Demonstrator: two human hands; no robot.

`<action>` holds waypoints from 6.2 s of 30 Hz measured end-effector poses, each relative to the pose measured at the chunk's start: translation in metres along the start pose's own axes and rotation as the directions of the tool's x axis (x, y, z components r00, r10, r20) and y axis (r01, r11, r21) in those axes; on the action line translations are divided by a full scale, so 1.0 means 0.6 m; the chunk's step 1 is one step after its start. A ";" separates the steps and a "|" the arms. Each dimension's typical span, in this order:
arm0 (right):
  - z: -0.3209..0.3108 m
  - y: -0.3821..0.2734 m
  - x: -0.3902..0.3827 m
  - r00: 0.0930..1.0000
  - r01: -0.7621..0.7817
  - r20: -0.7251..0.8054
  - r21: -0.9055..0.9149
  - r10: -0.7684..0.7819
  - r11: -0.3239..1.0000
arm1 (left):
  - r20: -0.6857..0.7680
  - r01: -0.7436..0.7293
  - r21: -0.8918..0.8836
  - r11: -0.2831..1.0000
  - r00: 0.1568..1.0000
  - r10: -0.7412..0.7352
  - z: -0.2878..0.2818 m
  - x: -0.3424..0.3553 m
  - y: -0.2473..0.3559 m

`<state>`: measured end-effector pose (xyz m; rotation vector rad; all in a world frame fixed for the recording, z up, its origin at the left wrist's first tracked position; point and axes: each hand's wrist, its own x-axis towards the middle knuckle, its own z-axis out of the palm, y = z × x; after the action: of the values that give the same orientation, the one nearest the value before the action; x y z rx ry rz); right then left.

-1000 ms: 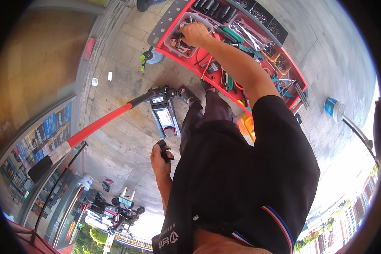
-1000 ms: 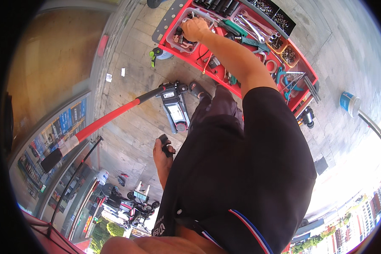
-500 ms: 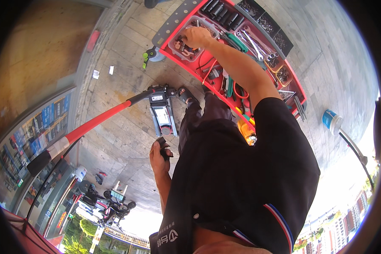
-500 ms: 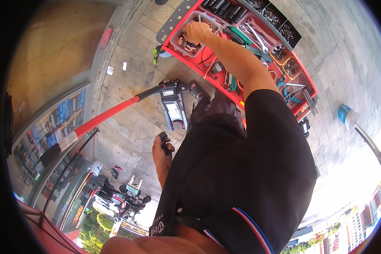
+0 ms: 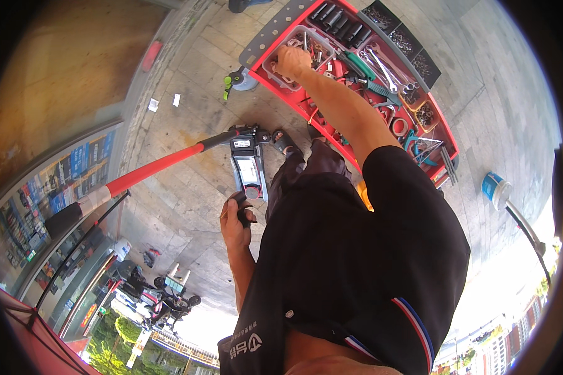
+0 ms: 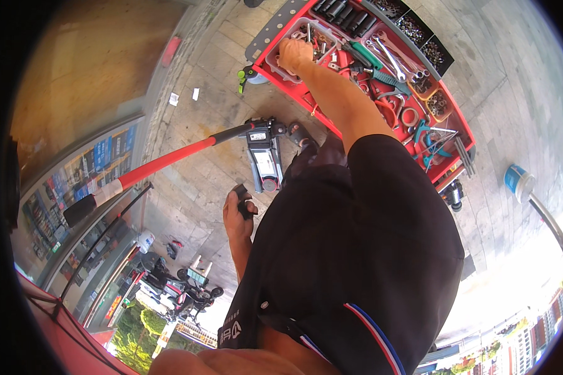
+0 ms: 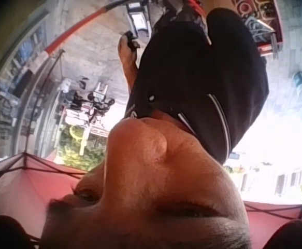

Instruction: The person repairs wiring on a scooter by stripping wires, inserting them into a connector, and crimping them with pliers. They move between an indoor workbench and an outdoor area where the scooter is located.

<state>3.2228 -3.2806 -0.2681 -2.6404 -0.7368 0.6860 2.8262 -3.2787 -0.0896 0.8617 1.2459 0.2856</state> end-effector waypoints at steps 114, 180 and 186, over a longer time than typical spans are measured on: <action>-0.183 -0.133 -0.443 0.664 -0.038 0.247 0.954 -0.705 0.298 | 0.527 -0.545 -0.057 0.836 0.695 0.489 0.104 0.001 0.139; -0.139 -0.078 -0.492 0.773 0.316 -0.021 0.880 -0.635 0.356 | 0.547 -0.462 0.335 0.821 0.805 0.229 0.099 -0.022 0.130; -0.136 -0.076 -0.498 0.526 -0.460 0.256 0.887 -0.811 -0.019 | 0.664 -0.612 0.224 0.758 0.666 0.341 0.105 -0.043 0.137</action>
<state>3.0227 -3.4215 -0.0731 -0.5186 -0.4426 1.5983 2.8957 -3.2662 -0.0094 1.5531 0.4508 0.1420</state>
